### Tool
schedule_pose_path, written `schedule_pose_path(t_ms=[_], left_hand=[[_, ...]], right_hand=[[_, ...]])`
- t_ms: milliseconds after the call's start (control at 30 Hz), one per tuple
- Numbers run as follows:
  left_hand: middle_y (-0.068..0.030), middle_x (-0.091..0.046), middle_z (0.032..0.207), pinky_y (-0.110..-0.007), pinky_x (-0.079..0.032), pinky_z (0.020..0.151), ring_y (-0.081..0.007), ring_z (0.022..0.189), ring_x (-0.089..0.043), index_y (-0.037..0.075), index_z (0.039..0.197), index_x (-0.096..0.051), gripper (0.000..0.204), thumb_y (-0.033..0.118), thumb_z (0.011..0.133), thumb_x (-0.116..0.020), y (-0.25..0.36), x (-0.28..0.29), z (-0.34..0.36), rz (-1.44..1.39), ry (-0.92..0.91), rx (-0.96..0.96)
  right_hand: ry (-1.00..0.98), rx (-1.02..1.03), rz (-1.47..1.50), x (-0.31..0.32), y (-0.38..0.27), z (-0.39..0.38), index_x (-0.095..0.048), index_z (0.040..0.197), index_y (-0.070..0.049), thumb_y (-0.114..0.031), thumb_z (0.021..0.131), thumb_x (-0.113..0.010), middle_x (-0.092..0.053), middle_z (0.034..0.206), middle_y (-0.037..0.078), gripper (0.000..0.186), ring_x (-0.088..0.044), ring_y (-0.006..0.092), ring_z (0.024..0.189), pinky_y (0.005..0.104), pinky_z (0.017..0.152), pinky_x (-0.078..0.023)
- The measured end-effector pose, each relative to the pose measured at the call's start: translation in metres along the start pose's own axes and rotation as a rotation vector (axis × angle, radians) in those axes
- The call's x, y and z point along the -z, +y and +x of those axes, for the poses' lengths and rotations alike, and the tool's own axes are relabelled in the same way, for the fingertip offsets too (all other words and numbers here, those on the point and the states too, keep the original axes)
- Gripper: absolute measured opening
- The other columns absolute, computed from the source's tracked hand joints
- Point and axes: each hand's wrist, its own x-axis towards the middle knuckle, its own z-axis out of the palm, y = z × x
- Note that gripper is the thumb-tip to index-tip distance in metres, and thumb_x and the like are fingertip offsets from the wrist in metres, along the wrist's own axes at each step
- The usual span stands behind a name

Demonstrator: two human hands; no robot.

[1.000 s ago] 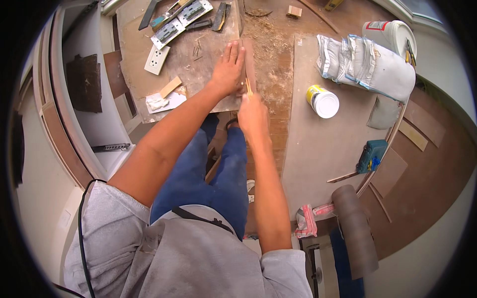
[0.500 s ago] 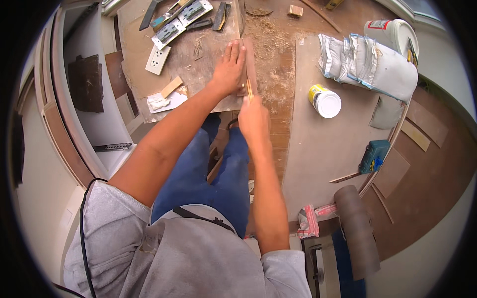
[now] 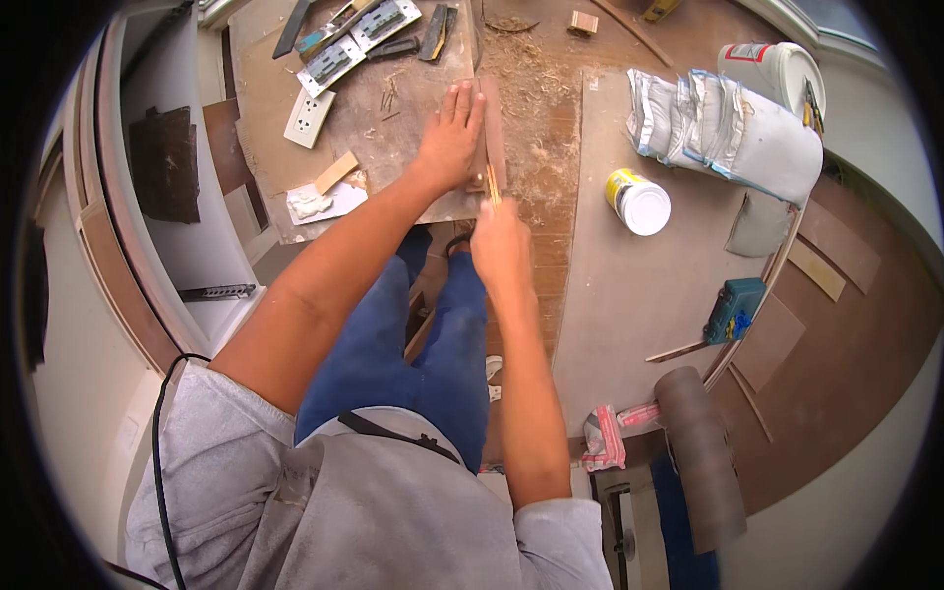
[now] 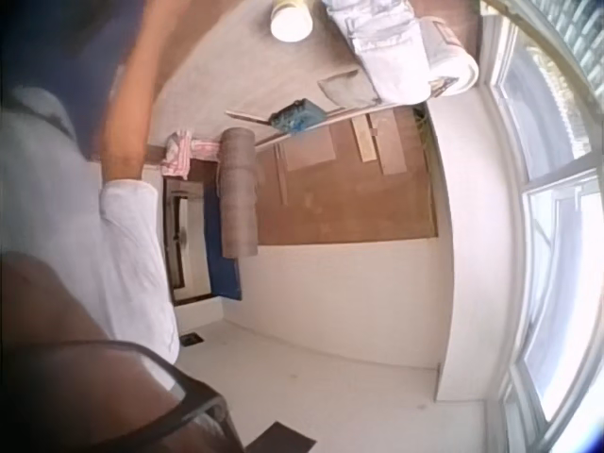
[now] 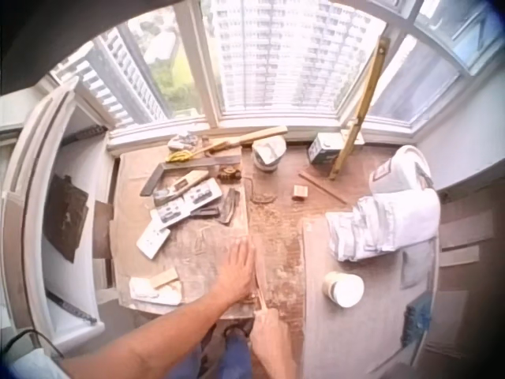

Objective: Measure a piece of wood with a tape measure and mark it with a pencil.

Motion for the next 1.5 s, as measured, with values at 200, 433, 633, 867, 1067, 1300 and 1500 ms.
schedule_pose_path(t_ms=[200,433,633,867,1067,1300,1500], left_hand=[[-0.0279,-0.011,0.169,-0.053,-0.03,0.122,-0.0439,0.157,-0.014,0.0,0.162,-0.017,0.135,0.039,0.059,-0.096,0.009,0.012,-0.01,0.066,-0.132,0.026],[-0.029,-0.013,0.168,-0.052,-0.029,0.123,-0.045,0.156,-0.015,-0.001,0.161,-0.019,0.128,0.036,0.063,-0.094,0.011,-0.021,-0.002,0.07,0.083,-0.017],[-0.0298,-0.015,0.167,-0.052,-0.029,0.123,-0.0456,0.156,-0.016,-0.002,0.16,-0.021,0.126,0.035,0.064,-0.094,0.005,0.014,-0.014,0.045,-0.075,0.008],[-0.0296,-0.013,0.168,-0.052,-0.03,0.122,-0.0451,0.156,-0.016,-0.002,0.161,-0.019,0.132,0.038,0.061,-0.095,0.017,-0.012,0.002,0.084,0.054,0.003],[-0.0291,-0.011,0.168,-0.052,-0.03,0.122,-0.0452,0.156,-0.015,-0.001,0.161,-0.018,0.138,0.039,0.056,-0.097,0.005,-0.002,-0.009,0.091,-0.054,0.023],[-0.0269,-0.012,0.169,-0.053,-0.033,0.12,-0.0436,0.157,-0.016,0.0,0.161,-0.017,0.137,0.037,0.056,-0.097,0.016,-0.006,-0.002,0.071,0.056,-0.006],[-0.0271,-0.011,0.169,-0.055,-0.033,0.119,-0.0429,0.157,-0.013,0.001,0.162,-0.017,0.136,0.037,0.058,-0.096,0.007,-0.005,-0.006,0.096,0.002,0.02]], right_hand=[[-0.071,-0.162,0.086,0.024,0.043,-0.126,-0.052,0.11,-0.001,-0.029,0.106,-0.047,-0.068,0.087,0.035,0.03,-0.065,0.0562,0.087,0.0643,0.077,-0.048],[0.012,0.027,-0.018,-0.005,-0.001,0.029,-0.057,0.111,0.004,-0.028,0.107,-0.046,-0.069,0.09,0.035,0.034,-0.066,0.0548,0.09,0.0614,0.079,-0.052],[-0.075,-0.127,0.063,0.02,0.043,-0.117,-0.055,0.111,0.0,-0.029,0.106,-0.047,-0.068,0.089,0.036,0.031,-0.066,0.0555,0.087,0.0625,0.075,-0.049],[0.061,0.029,0.038,-0.018,0.022,0.018,-0.054,0.113,0.002,-0.029,0.106,-0.047,-0.067,0.087,0.036,0.032,-0.065,0.0568,0.086,0.0627,0.074,-0.05],[-0.033,-0.104,0.04,0.003,0.039,-0.096,-0.053,0.115,0.002,-0.029,0.106,-0.048,-0.067,0.089,0.037,0.033,-0.065,0.0568,0.085,0.0631,0.074,-0.049],[0.003,-0.011,0.05,-0.011,0.033,-0.005,-0.055,0.113,0.002,-0.029,0.106,-0.047,-0.067,0.092,0.037,0.033,-0.065,0.0559,0.089,0.0627,0.077,-0.05],[-0.046,-0.089,0.019,0.005,0.007,-0.036,-0.056,0.114,0.001,-0.029,0.106,-0.046,-0.068,0.091,0.036,0.032,-0.066,0.0559,0.088,0.0619,0.077,-0.05]])
